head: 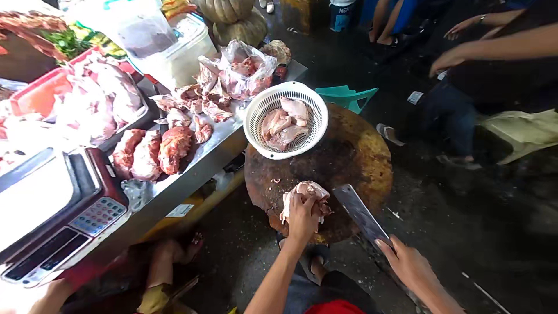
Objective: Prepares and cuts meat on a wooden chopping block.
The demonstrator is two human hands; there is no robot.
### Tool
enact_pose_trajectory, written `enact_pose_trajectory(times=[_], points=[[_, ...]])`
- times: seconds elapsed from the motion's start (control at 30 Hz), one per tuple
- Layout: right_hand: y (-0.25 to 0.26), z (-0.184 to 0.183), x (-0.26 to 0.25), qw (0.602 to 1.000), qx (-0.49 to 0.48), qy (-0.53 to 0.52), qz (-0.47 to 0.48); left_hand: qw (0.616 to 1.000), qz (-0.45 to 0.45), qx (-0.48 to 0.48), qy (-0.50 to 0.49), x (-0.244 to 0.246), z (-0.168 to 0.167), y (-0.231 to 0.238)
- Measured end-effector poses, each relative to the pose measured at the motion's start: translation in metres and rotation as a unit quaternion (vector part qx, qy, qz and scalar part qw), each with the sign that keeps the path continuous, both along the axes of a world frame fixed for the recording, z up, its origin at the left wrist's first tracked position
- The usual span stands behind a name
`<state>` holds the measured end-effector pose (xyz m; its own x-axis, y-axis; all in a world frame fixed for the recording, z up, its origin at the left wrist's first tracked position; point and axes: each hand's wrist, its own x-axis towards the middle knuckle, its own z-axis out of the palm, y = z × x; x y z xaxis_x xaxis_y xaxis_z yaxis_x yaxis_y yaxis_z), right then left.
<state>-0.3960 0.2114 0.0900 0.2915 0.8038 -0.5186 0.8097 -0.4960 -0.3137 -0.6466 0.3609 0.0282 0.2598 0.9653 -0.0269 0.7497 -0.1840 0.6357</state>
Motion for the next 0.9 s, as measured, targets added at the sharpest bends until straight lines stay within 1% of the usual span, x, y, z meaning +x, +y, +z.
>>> enact_pose_trajectory(times=[0.07, 0.13, 0.23, 0.33, 0.37, 0.43, 0.5, 0.6, 0.67, 0.77, 0.87, 0.9], points=[[0.034, 0.023, -0.004, 0.995, -0.010, -0.027, 0.093, 0.996, 0.037, 0.063, -0.059, -0.001, -0.014, -0.016], [0.071, 0.050, -0.013, 0.983, -0.047, -0.047, 0.172, 0.990, 0.046, 0.099, -0.091, -0.003, -0.021, -0.020], [0.108, 0.077, -0.026, 0.955, -0.088, -0.098, 0.266, 0.988, 0.032, 0.098, -0.112, -0.009, -0.024, -0.017], [0.123, 0.100, -0.044, 0.934, -0.125, -0.150, 0.299, 0.989, 0.022, 0.072, -0.127, -0.014, -0.023, -0.013], [0.127, 0.107, -0.053, 0.932, -0.148, -0.153, 0.292, 0.989, 0.020, 0.061, -0.134, -0.016, -0.022, -0.011], [0.136, 0.116, -0.072, 0.941, -0.201, -0.119, 0.246, 0.988, 0.012, 0.050, -0.147, -0.017, -0.022, -0.008], [0.144, 0.112, -0.086, 0.954, -0.243, -0.052, 0.169, 0.985, 0.005, 0.057, -0.163, -0.019, -0.024, -0.007], [0.143, 0.100, -0.101, 0.961, -0.269, 0.017, 0.060, 0.986, -0.004, 0.044, -0.162, -0.022, -0.027, -0.001], [0.131, 0.104, -0.108, 0.958, -0.284, 0.042, 0.006, 0.988, -0.016, 0.027, -0.150, -0.025, -0.029, 0.003], [0.105, 0.133, -0.104, 0.941, -0.322, 0.091, -0.054, 0.989, -0.041, 0.004, -0.141, -0.027, -0.030, 0.007], [0.073, 0.160, -0.094, 0.925, -0.343, 0.135, -0.096, 0.989, -0.084, -0.040, -0.113, -0.034, -0.019, 0.016], [0.063, 0.161, -0.095, 0.926, -0.336, 0.135, -0.110, 0.989, -0.107, -0.030, -0.094, -0.036, -0.015, 0.020]])
